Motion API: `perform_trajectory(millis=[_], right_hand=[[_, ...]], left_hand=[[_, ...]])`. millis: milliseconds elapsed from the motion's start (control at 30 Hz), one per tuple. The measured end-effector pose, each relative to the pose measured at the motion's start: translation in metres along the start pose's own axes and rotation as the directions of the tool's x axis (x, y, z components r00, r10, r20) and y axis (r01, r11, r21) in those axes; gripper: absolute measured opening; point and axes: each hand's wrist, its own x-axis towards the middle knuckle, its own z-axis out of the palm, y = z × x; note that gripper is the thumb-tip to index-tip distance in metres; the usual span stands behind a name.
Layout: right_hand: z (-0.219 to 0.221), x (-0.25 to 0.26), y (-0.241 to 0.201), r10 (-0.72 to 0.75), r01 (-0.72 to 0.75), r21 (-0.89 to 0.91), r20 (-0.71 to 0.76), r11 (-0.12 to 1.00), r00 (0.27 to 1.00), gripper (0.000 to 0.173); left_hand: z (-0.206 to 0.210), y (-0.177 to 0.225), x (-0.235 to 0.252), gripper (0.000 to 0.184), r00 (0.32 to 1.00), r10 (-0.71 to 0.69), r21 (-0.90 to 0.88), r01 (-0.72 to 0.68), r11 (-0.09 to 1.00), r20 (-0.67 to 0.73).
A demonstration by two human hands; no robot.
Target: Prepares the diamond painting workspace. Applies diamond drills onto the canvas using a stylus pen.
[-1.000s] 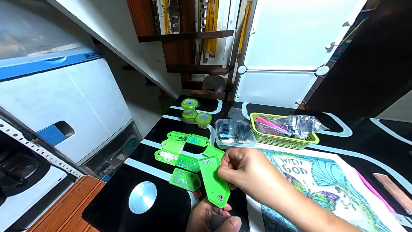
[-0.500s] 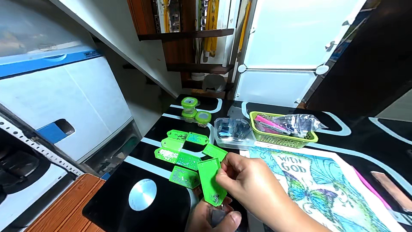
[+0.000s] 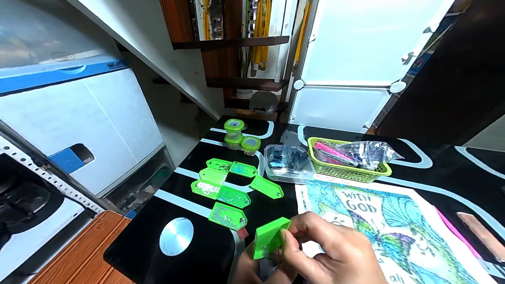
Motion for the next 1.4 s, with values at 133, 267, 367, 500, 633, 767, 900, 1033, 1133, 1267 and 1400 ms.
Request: perform_trajectory(millis=[133, 267, 367, 500, 633, 767, 900, 1033, 1133, 1267, 1400], right_hand=[[-0.002, -0.002, 0.001, 0.004, -0.004, 0.013, -0.025, 1.0, 1.0, 0.012], [-0.002, -0.003, -0.001, 0.073, -0.072, 0.052, -0.015, 0.996, 0.997, 0.013], [-0.004, -0.004, 0.003, 0.106, -0.106, 0.06, -0.002, 0.993, 0.994, 0.015], [-0.009, -0.004, 0.008, 0.12, -0.121, 0.025, 0.023, 0.992, 0.992, 0.025], [-0.022, 0.004, 0.017, -0.121, 0.107, 0.082, 0.187, 0.991, 0.975, 0.042], [-0.026, 0.007, 0.017, -0.204, 0.196, 0.057, 0.288, 0.979, 0.936, 0.035], [-0.025, 0.005, 0.016, -0.228, 0.251, -0.052, 0.269, 0.967, 0.936, 0.04], [-0.032, 0.006, 0.011, -0.227, 0.257, -0.071, 0.289, 0.964, 0.93, 0.039], [-0.036, 0.005, 0.008, -0.221, 0.248, -0.057, 0.294, 0.967, 0.93, 0.033], [-0.033, -0.001, 0.007, -0.227, 0.261, -0.142, 0.218, 0.955, 0.949, 0.037], [-0.039, -0.002, 0.005, -0.203, 0.239, -0.118, 0.256, 0.964, 0.945, 0.044]], left_hand=[[0.0, -0.004, 0.001, 0.024, 0.999, 0.036, 0.01, -0.037, 0.999, 0.028], [0.0, -0.004, -0.002, 0.019, 0.999, 0.017, 0.053, -0.019, 0.998, 0.04], [-0.001, -0.004, -0.003, 0.014, 0.996, 0.008, 0.048, -0.012, 0.999, 0.088], [-0.004, -0.002, -0.005, 0.019, 0.987, -0.019, 0.029, 0.014, 0.999, 0.16], [-0.006, 0.001, -0.005, 0.021, 0.977, -0.029, 0.099, 0.008, 0.995, 0.209], [-0.006, 0.003, -0.004, 0.021, 0.978, -0.003, 0.225, -0.045, 0.973, 0.207], [-0.005, 0.009, -0.003, 0.027, 0.977, 0.03, 0.322, -0.1, 0.941, 0.213], [-0.006, 0.011, -0.003, 0.025, 0.965, 0.083, 0.389, -0.179, 0.904, 0.251], [-0.004, 0.013, -0.002, 0.027, 0.958, 0.132, 0.425, -0.233, 0.875, 0.255], [-0.003, 0.01, 0.0, 0.026, 0.945, 0.182, 0.43, -0.289, 0.856, 0.272], [-0.003, 0.007, 0.001, 0.025, 0.935, 0.205, 0.417, -0.315, 0.852, 0.288]])
